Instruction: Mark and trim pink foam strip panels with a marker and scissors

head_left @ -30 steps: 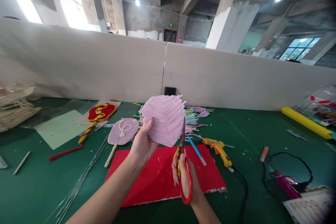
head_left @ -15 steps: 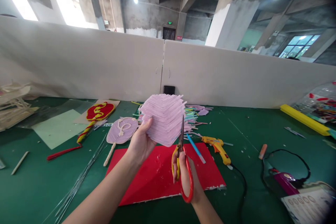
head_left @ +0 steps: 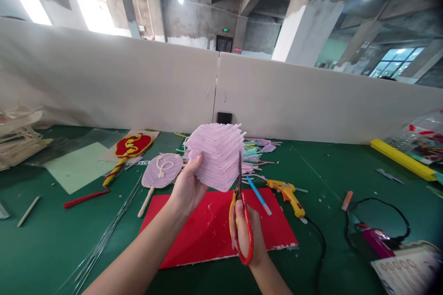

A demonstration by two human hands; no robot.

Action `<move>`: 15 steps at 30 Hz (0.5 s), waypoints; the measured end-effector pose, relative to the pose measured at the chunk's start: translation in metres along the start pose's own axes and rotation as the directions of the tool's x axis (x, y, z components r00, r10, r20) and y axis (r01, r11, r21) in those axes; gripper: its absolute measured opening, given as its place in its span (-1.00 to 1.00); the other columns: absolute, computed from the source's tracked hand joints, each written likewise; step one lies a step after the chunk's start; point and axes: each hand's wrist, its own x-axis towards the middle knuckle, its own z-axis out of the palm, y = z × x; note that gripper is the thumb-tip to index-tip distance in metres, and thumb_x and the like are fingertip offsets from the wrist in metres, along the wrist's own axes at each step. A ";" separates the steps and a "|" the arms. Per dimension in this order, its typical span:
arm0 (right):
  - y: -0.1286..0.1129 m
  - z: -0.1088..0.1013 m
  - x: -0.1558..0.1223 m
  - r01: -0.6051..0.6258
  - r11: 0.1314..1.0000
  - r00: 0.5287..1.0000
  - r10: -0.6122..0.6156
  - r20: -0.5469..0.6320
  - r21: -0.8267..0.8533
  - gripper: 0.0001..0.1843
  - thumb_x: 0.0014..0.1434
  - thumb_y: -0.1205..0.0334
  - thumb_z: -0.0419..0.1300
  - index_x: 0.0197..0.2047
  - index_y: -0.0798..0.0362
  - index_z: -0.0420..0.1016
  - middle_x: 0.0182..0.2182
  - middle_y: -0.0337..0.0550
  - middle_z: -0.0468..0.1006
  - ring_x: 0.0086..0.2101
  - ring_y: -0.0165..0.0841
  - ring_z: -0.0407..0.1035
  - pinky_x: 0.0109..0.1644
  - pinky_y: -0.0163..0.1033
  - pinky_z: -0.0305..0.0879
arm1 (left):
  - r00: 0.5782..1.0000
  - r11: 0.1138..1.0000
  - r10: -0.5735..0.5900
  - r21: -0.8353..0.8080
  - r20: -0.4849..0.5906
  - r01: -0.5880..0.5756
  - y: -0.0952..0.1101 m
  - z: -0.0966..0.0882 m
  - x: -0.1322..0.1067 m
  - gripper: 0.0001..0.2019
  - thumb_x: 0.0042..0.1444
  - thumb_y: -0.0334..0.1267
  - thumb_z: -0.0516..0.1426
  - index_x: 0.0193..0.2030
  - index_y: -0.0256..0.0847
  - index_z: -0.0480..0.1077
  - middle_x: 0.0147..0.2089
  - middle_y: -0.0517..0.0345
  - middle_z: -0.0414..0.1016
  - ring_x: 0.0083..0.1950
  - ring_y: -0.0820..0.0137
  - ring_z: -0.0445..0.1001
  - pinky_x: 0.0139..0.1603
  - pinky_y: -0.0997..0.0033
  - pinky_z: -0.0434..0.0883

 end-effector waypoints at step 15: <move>-0.003 -0.002 0.004 -0.016 0.993 0.992 0.000 0.127 0.121 -0.30 -0.01 -0.53 0.03 -0.45 0.04 0.28 -0.69 -0.40 0.18 -0.73 -0.57 0.03 -0.68 -0.42 0.02 | 1.000 1.000 0.004 0.016 -0.006 -0.004 0.003 0.001 -0.002 -0.74 0.26 -0.47 0.04 0.04 -0.29 0.42 -0.17 0.01 0.63 -0.05 0.26 0.60 0.09 0.24 0.51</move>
